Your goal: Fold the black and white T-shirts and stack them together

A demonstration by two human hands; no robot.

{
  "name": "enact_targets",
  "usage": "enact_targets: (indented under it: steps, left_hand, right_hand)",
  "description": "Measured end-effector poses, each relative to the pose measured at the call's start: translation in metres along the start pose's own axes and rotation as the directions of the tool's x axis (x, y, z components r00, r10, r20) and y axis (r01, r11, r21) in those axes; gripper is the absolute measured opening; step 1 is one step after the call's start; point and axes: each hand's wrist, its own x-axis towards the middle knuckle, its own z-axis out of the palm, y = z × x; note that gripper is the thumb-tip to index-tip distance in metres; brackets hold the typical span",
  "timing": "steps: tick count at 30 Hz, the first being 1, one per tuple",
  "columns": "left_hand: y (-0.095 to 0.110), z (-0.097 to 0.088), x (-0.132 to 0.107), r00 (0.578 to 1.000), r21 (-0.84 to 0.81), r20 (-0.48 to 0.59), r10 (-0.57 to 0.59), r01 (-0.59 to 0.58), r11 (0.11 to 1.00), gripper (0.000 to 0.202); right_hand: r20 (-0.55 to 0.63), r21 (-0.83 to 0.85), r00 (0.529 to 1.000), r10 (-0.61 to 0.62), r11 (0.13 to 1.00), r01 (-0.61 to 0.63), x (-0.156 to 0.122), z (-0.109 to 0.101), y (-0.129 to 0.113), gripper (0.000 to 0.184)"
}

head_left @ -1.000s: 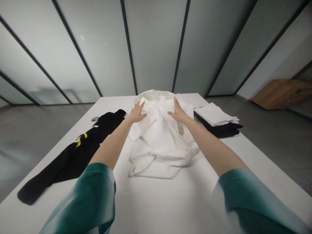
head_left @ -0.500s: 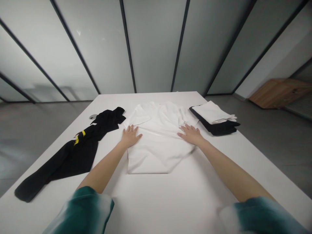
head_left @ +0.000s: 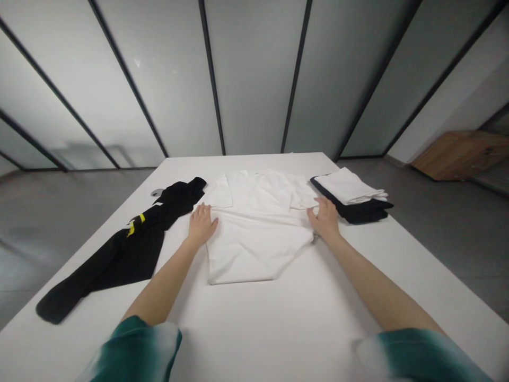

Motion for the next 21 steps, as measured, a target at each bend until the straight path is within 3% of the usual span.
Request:
enact_targets:
  steps: [3,5,8,12,16,19,21]
  left_hand:
    - [0.014,0.003,-0.015,0.963,-0.082,0.065,0.263,-0.257,0.963,0.056]
    - [0.019,0.007,-0.02,0.941,-0.096,0.094,0.325,-0.316,0.944,0.06]
    - [0.016,0.011,-0.017,0.945,-0.097,0.119,0.306,-0.296,0.95,0.057]
    - [0.005,0.008,-0.004,0.944,-0.135,0.113,0.309,-0.293,0.947,0.042]
    - [0.001,-0.003,0.001,0.914,-0.19,0.083,0.397,-0.377,0.906,0.036]
    - [-0.007,-0.022,0.0,0.904,-0.146,0.174,0.391,-0.369,0.918,0.029]
    - [-0.014,-0.039,0.002,0.89,-0.1,0.311,0.332,-0.317,0.943,0.024]
  right_hand:
    - [0.217,0.029,0.972,-0.094,0.996,0.09,-0.013,-0.006,-0.011,0.035]
    - [0.346,0.153,0.922,-0.175,0.98,0.129,-0.015,-0.005,-0.011,0.033]
    - [0.346,0.271,0.903,-0.256,0.948,0.165,-0.013,-0.001,0.001,0.036]
    - [0.352,0.09,0.903,-0.246,0.969,0.229,-0.017,-0.004,0.009,0.042]
    - [0.385,-0.05,0.88,-0.278,0.946,0.32,-0.033,-0.021,-0.008,0.039]
    - [0.448,0.012,0.83,-0.332,0.93,0.366,-0.04,-0.038,-0.019,0.036]
    - [0.562,0.147,0.762,-0.322,0.945,0.291,-0.038,-0.047,-0.02,0.045]
